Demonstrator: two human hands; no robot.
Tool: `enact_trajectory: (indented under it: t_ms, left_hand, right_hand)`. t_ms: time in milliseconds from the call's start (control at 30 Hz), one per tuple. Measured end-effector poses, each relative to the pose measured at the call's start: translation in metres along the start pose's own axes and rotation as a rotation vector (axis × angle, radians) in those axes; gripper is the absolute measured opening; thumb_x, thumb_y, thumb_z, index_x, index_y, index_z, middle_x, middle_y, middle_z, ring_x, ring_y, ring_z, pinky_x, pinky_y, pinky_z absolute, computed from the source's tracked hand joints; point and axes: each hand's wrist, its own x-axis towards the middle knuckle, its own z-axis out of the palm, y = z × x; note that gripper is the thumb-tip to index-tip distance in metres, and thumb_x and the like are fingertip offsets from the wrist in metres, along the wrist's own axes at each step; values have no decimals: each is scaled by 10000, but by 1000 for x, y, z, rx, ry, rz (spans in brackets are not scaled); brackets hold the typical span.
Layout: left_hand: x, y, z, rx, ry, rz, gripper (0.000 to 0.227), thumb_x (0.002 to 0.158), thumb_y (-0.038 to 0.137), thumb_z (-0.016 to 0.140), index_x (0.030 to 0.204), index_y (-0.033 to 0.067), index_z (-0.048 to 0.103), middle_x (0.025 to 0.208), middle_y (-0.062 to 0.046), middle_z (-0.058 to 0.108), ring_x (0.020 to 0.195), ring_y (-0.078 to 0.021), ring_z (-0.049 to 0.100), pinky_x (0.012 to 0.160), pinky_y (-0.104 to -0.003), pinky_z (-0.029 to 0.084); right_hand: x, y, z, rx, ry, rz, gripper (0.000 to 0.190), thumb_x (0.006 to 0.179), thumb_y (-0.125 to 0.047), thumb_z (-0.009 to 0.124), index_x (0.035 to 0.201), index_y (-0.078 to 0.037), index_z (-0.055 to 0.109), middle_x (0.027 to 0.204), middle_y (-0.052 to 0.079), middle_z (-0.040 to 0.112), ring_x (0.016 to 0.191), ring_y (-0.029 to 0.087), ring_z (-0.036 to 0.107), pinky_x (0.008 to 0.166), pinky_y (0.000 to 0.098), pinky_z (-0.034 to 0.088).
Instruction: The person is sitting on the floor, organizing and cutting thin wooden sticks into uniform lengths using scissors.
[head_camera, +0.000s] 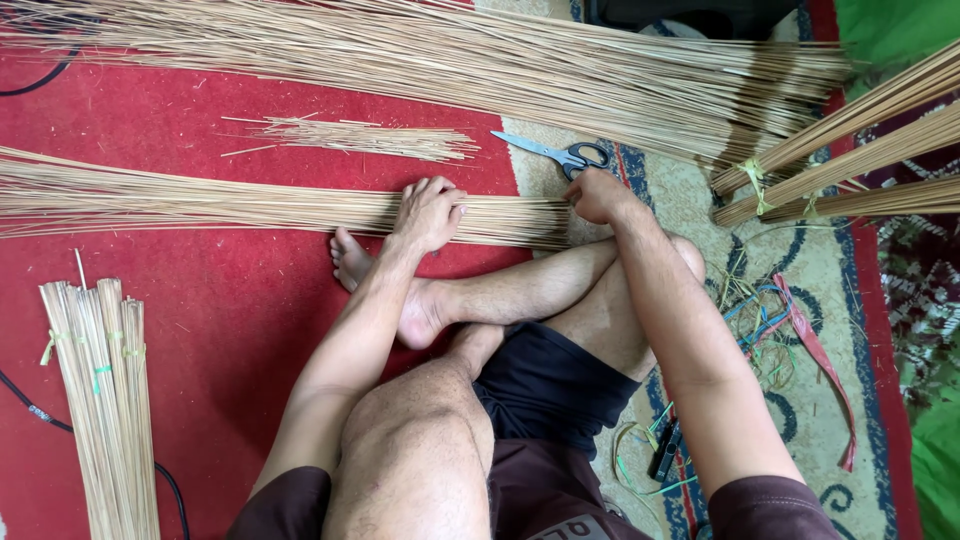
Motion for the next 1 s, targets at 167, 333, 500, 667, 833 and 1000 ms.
enact_trajectory:
  t_ms: [167,333,500,667,833,1000]
  left_hand:
    - [0,0,-2,-4,10,4,242,941,308,665,1163,269,754,1179,-8,623,1159,-244,596,1032,-478,452]
    - [1,-2,1,-8,23,4,216,936,306,664,1127,278,761,1163,2,623,1144,-238,595,1023,-475,456]
    - [2,-1,1,-3,37,19,230,929,302,674,1144,295,755,1170,7,617,1146,-237,591,1032,-473,456]
    - [4,18,-7,-27,59,153,250,917,291,694,1158,279,759,1222,-17,595,1196,-262,564,1017,-471,455]
    - [6,25,-1,-33,29,219,202,930,318,685,1110,295,773,1249,-19,598,1246,-261,544,1024,-469,451]
    - [7,25,-2,-36,17,231,231,934,328,675,1139,269,764,1289,-8,567,1276,-265,509,1008,-472,463]
  right_hand:
    - [-10,-10,-8,28,-2,-20,405,836,31,611,1165,-111,801,1068,193,775,1134,456,669,998,554,545]
    - [-6,-7,-5,7,-33,-10,396,833,46,607,1141,-105,806,1083,199,774,1144,460,663,992,564,550]
    - [0,-5,-3,-17,-57,13,373,849,8,596,1119,-134,810,1122,192,773,1169,456,657,1013,566,544]
    - [-2,-12,-11,-5,-96,3,389,861,36,580,1164,-78,796,1169,239,746,1181,481,644,1022,598,535]
    - [-10,-23,-18,14,-111,16,394,867,52,568,1176,-49,791,1160,266,737,1175,497,639,1020,615,525]
    - [-15,-38,-25,-65,-54,-8,315,871,-9,610,1106,-77,809,1137,229,753,1147,464,664,976,594,554]
